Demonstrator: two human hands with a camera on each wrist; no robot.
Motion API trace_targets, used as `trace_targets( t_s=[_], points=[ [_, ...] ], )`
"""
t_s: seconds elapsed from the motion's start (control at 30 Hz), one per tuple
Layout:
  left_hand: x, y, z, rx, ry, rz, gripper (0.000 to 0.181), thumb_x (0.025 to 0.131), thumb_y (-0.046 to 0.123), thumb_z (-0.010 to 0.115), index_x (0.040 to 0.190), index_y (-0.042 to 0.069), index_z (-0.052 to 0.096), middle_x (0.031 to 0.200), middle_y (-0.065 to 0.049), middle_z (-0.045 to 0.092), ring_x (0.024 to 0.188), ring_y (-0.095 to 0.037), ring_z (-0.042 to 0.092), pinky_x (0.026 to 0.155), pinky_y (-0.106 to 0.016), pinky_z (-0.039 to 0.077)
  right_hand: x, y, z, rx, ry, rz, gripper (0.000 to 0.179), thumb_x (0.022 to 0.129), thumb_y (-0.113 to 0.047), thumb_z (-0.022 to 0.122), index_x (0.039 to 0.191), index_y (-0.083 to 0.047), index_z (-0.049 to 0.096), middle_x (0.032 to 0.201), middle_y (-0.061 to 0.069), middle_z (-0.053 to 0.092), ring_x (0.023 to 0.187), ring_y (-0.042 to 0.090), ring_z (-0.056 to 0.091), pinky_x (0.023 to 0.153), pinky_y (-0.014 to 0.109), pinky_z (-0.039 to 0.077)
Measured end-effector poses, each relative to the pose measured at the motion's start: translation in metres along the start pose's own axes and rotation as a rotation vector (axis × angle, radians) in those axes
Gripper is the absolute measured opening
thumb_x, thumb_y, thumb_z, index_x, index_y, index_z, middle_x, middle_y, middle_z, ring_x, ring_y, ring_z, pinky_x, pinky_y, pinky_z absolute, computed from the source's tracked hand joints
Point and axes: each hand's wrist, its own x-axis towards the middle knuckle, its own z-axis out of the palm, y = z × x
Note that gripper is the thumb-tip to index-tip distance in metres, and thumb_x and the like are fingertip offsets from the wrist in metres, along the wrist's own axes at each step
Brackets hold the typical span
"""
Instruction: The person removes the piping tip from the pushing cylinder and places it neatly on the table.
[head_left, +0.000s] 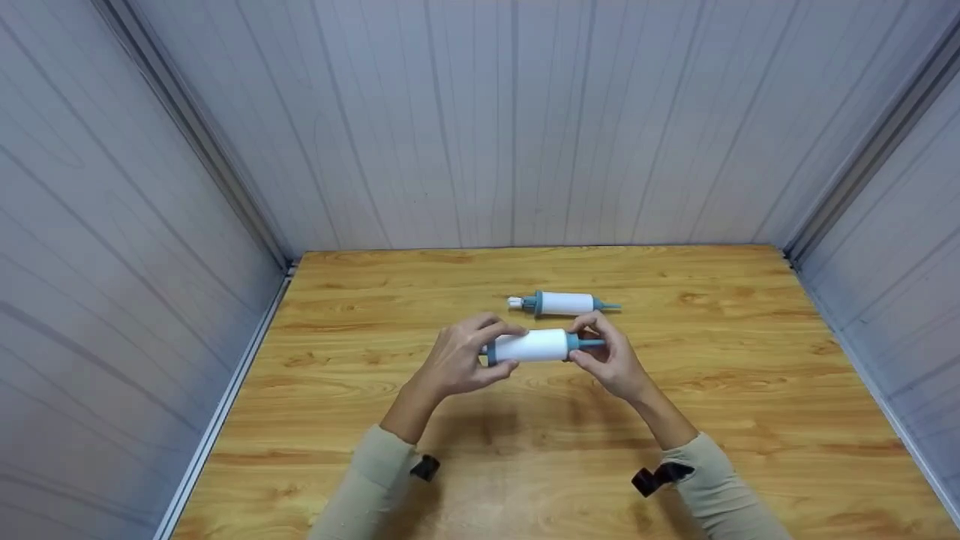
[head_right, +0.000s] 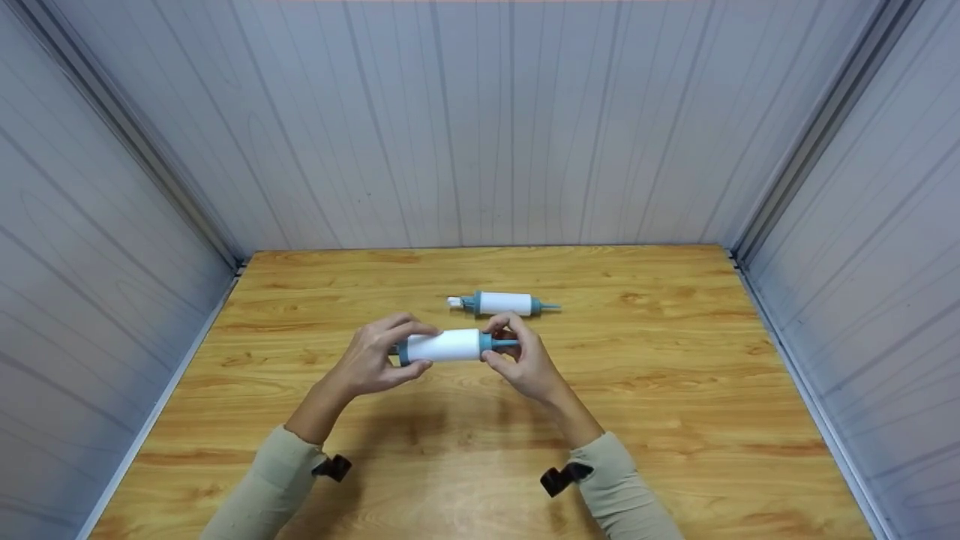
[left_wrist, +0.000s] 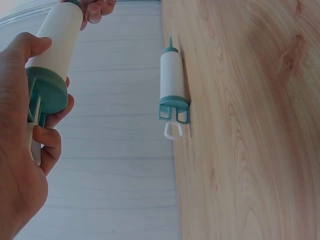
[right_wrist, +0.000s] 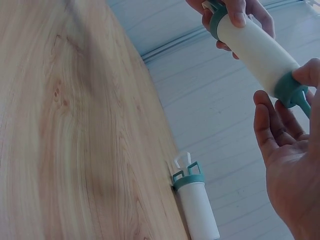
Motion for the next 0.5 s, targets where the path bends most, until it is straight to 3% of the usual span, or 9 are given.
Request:
trace_targets(
  t_s=[0.27,0.5],
  points=[
    [-0.0001,-0.0001,0.0001,0.019,0.011,0.012,0.039,0.094,0.032,0.086,0.130,0.021,0.080,0.116,-0.008,0.080,0.081,-0.021,0.071,0.066,-0.031,0.059,0.0015,0.0019,0.0014,-0.087,0.053,0.054,0.016,0.109,0.010,0.054,0.123,0.019,0.053,0.109,-0.009,0.070,0.088,0.004,0.072,0.077,0.022,0.064],
    [-0.0003,-0.0002,-0.0004,0.022,0.013,0.023,0.039,0.094,0.032,0.087,0.130,0.020,0.080,0.116,-0.008,0.080,0.080,-0.020,0.071,0.066,-0.031,0.058,0.0014,0.0018,0.0023,-0.088,0.057,0.061,0.015,0.110,0.009,0.054,0.121,0.019,0.053,0.107,-0.009,0.070,0.085,0.004,0.072,0.075,0.021,0.064]
  ],
)
